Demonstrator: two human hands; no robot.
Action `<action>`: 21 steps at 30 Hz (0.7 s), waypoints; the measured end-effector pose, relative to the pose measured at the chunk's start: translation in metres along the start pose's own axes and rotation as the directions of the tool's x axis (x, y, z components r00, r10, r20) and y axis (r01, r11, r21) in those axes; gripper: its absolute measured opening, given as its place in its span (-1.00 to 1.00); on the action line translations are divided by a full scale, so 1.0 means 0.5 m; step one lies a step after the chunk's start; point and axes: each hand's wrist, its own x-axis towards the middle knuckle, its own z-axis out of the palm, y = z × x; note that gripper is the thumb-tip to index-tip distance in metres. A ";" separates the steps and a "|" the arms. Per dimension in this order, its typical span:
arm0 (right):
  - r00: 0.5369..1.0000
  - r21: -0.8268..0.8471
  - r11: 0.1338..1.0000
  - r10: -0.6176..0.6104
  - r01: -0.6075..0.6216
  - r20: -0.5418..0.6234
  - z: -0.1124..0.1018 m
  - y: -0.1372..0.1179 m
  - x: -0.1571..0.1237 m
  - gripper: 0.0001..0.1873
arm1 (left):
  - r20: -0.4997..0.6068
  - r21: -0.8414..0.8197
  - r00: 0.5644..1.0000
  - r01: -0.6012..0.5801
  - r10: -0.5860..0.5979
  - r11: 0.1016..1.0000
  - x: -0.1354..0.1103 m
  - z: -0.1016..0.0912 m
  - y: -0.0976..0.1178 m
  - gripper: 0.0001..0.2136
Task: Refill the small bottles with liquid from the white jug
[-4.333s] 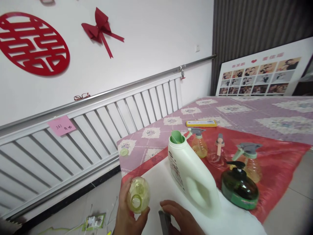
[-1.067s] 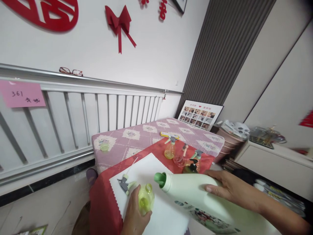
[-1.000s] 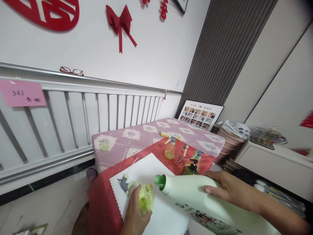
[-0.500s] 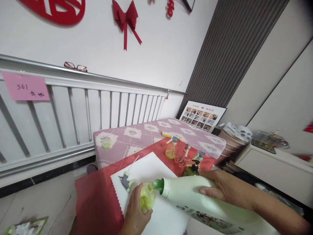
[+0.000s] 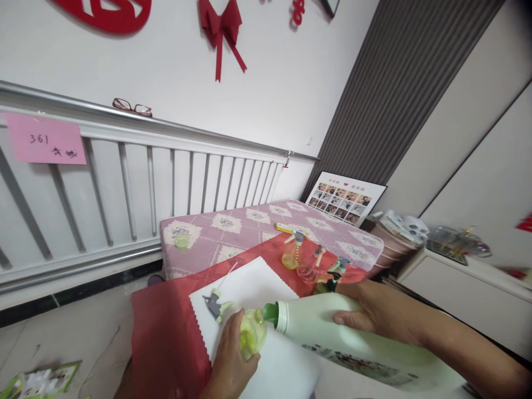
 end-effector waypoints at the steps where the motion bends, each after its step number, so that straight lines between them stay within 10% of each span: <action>1: 0.999 0.002 1.000 0.000 0.000 0.034 -0.006 -0.005 0.000 -0.71 | -0.002 0.001 1.000 -0.004 0.004 1.000 0.000 0.000 0.000 -0.14; 21: 1.000 -0.126 0.992 0.015 -0.014 0.013 -0.026 -0.026 0.003 -0.72 | -0.003 0.004 1.000 0.009 -0.009 1.000 0.000 -0.001 0.008 -0.14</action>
